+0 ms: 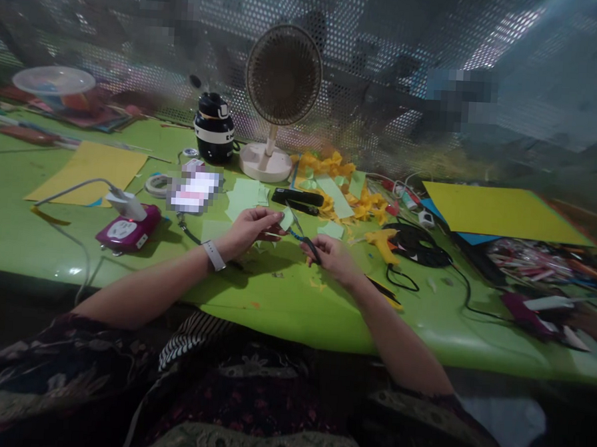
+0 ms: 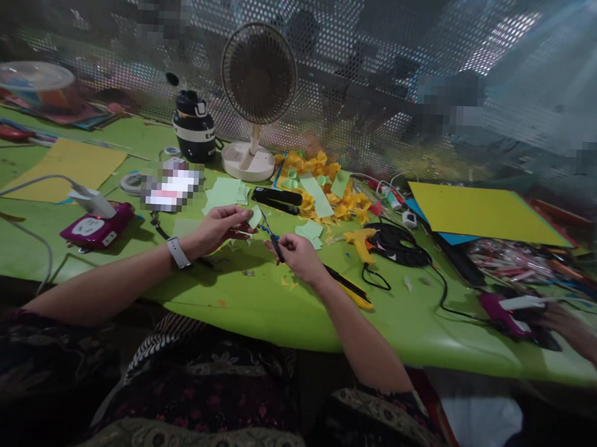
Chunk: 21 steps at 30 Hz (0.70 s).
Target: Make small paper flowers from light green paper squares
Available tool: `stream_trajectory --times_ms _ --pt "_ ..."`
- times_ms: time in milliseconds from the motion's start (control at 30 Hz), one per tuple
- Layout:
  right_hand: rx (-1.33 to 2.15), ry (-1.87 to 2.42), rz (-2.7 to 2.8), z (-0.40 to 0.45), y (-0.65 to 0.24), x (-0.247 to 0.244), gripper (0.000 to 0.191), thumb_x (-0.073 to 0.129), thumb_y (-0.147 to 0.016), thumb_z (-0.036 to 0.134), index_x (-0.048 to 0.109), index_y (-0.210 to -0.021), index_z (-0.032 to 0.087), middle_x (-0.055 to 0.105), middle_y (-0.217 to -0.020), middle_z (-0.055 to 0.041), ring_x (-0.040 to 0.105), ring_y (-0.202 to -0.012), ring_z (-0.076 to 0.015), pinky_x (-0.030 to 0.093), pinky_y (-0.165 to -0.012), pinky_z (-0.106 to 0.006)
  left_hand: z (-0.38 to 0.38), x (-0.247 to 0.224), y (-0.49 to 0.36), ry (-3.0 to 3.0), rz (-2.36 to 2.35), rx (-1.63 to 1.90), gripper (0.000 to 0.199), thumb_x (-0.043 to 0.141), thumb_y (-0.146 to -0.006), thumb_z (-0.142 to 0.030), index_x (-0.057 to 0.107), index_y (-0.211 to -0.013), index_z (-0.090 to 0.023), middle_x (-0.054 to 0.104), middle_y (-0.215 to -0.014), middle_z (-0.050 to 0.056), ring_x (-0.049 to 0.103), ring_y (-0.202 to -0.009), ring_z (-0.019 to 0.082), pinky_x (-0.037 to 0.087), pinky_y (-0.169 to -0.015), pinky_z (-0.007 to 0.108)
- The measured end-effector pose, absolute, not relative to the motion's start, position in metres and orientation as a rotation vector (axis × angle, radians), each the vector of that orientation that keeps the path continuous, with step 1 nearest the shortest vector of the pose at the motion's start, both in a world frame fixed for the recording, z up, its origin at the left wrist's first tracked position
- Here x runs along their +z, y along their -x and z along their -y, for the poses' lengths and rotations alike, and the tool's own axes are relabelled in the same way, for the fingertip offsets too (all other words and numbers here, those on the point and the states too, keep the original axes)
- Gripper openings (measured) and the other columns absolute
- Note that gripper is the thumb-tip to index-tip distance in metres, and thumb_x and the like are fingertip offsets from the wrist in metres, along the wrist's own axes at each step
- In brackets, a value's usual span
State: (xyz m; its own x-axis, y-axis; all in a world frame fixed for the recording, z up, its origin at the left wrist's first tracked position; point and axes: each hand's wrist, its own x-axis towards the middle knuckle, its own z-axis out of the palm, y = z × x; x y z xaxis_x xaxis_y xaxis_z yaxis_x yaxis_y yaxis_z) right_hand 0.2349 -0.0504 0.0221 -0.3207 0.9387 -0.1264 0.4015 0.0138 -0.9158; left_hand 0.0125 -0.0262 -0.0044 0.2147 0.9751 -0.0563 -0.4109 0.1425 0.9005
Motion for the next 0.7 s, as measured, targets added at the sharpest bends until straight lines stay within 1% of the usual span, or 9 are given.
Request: stream_trajectory --times_ms 300,467,700 --pt "1.283 1.379 1.762 0.0515 -0.2350 0.0220 0.059 0.076 -0.065 0.075 0.059 -0.072 0.019 0.062 -0.062 0.0009 0.048 -0.053 -0.0103 0.036 -0.049 -0.025 0.0258 -0.0034 -0.0117 -0.887 -0.793 1.168 0.031 0.087 -0.074 -0.033 0.066 -0.082 -0.013 0.071 -0.070 0.001 0.075 -0.069 0.016 0.058 -0.062 0.024" --pt "1.272 1.386 1.767 0.0526 -0.2342 0.0237 0.060 0.075 -0.065 0.077 0.060 -0.072 0.019 0.063 -0.063 0.0003 0.049 -0.054 -0.0108 0.037 -0.050 -0.025 0.0256 -0.0042 -0.0119 -0.881 -0.788 1.169 0.028 0.086 -0.076 -0.031 0.066 -0.083 -0.013 0.071 -0.072 0.001 0.075 -0.070 0.016 0.059 -0.063 0.024" --pt "1.273 1.395 1.774 0.0524 -0.2344 0.0217 0.059 0.074 -0.067 0.076 0.061 -0.074 0.019 0.063 -0.065 -0.0004 0.048 -0.054 -0.0108 0.037 -0.049 -0.025 0.0251 -0.0064 -0.0112 -0.896 -0.783 1.169 0.031 0.087 -0.075 -0.034 0.066 -0.082 -0.013 0.071 -0.073 0.002 0.075 -0.071 0.016 0.059 -0.066 0.025"
